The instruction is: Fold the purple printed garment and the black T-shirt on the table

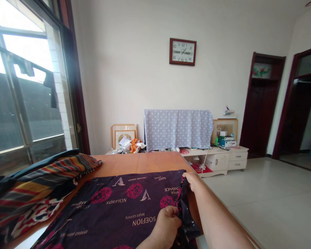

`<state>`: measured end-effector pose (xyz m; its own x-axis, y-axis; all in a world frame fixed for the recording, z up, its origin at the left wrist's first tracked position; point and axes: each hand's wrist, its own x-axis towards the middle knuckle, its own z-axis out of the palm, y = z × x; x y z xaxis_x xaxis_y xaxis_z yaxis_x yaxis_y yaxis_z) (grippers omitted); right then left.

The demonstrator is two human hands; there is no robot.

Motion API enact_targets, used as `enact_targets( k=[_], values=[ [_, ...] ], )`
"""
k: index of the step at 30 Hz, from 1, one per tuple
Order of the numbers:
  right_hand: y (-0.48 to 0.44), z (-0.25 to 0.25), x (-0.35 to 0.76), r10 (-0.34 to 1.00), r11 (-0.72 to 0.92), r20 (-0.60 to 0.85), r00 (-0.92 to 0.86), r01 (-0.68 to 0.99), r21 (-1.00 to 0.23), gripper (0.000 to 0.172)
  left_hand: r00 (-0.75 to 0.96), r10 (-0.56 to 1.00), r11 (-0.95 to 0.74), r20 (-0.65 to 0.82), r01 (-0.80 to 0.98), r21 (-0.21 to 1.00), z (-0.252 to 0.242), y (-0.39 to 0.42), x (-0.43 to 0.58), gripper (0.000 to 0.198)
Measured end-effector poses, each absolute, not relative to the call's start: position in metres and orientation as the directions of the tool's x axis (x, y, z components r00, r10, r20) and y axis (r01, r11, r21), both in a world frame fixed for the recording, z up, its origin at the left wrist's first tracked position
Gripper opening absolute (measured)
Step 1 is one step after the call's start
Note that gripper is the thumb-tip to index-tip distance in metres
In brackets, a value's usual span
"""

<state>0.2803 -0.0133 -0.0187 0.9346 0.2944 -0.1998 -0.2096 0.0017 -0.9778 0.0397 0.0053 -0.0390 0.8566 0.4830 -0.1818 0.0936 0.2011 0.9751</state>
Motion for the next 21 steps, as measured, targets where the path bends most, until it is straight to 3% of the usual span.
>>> enact_targets(
  k=[5,9,13,21],
  values=[
    [-0.010,-0.008,0.272,0.352,0.064,-0.168,0.921,-0.203,-0.977,0.010,0.886,0.412,0.362,-0.212,0.054,0.931,-0.032,0.007,0.033,0.034],
    [0.001,0.007,0.260,0.417,0.125,-0.102,0.903,-0.168,-0.978,0.012,0.927,0.345,0.488,-0.147,-0.044,0.872,-0.012,0.016,0.009,0.038],
    [0.021,0.022,0.240,0.487,0.163,-0.046,0.872,-0.143,-0.976,0.015,0.930,0.362,0.450,-0.065,-0.113,0.886,0.010,0.034,-0.025,0.046],
    [0.082,0.049,0.176,0.593,0.203,0.014,0.805,-0.133,-0.970,0.021,0.914,0.402,0.443,-0.050,-0.147,0.884,0.025,0.083,-0.100,0.059]
  ],
)
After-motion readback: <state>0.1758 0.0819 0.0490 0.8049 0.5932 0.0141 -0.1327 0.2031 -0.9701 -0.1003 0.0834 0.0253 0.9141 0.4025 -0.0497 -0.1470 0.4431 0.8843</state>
